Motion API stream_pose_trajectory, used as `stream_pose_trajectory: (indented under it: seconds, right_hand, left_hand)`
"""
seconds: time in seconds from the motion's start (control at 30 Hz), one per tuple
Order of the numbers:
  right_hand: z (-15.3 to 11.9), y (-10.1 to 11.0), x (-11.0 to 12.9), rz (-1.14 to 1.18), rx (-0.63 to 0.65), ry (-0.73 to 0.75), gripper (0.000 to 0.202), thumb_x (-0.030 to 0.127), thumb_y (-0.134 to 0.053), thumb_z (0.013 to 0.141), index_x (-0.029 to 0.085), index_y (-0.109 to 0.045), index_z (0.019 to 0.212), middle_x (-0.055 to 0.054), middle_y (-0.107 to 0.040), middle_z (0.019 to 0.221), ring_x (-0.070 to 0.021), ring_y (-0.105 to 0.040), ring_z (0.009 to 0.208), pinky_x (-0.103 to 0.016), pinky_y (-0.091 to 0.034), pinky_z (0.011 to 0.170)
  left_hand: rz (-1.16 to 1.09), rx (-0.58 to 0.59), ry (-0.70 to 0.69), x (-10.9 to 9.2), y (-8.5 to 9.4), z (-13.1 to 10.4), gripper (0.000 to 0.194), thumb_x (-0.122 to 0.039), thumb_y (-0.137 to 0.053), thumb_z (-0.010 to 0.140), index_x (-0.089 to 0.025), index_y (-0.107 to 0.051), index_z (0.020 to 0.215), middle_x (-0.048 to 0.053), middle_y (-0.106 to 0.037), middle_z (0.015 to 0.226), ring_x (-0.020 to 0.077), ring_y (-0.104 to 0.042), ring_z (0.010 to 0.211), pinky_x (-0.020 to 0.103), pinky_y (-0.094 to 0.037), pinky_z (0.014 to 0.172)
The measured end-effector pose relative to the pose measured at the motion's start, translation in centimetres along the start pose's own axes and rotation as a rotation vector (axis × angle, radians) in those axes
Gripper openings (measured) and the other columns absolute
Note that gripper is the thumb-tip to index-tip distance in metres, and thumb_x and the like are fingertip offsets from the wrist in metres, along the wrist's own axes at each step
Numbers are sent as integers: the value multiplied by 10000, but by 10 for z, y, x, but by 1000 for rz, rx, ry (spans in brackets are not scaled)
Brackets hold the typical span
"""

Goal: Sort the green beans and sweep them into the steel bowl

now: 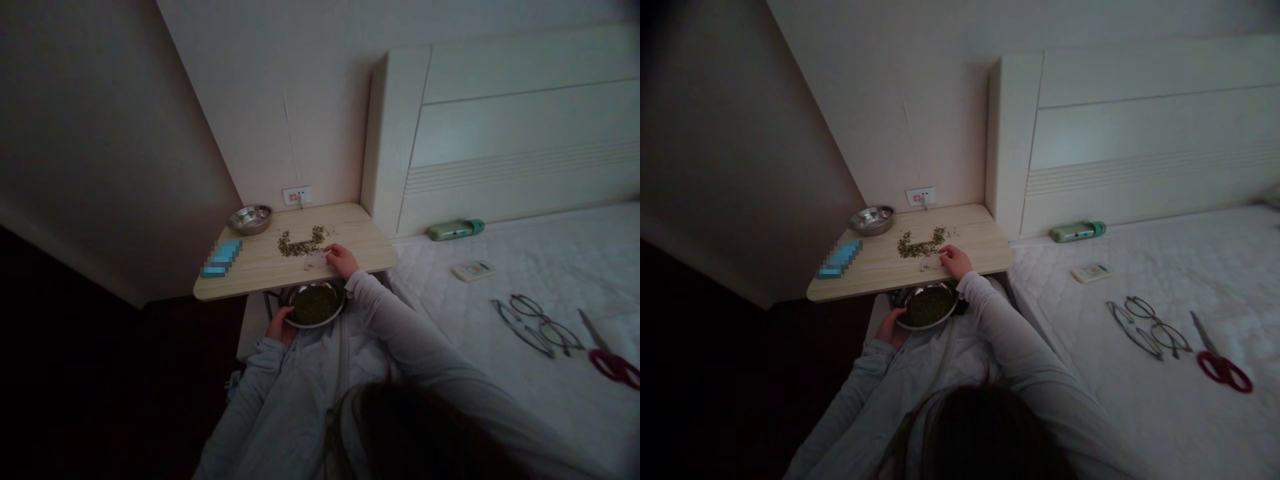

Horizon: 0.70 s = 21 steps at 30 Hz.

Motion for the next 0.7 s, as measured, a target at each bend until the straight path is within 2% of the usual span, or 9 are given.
stream_pose_trajectory:
  seconds: [0.7]
  right_hand:
    - [0,1,0,-23,-7,8,226,196,-411,593,175,-539,779,56,-507,501,-63,-437,502,-194,-340,543]
  left_hand:
    - [-11,-21,12,0,-1,-2,282,-111,-429,616,-100,-563,864,64,-643,759,205,-532,872,336,-408,790]
Point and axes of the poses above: each hand's wrist, its own z-axis towards the middle knuckle, its own y-axis out of the back of the hand, x = y × z, the point moved 6 cm from there along z, towards the middle knuckle
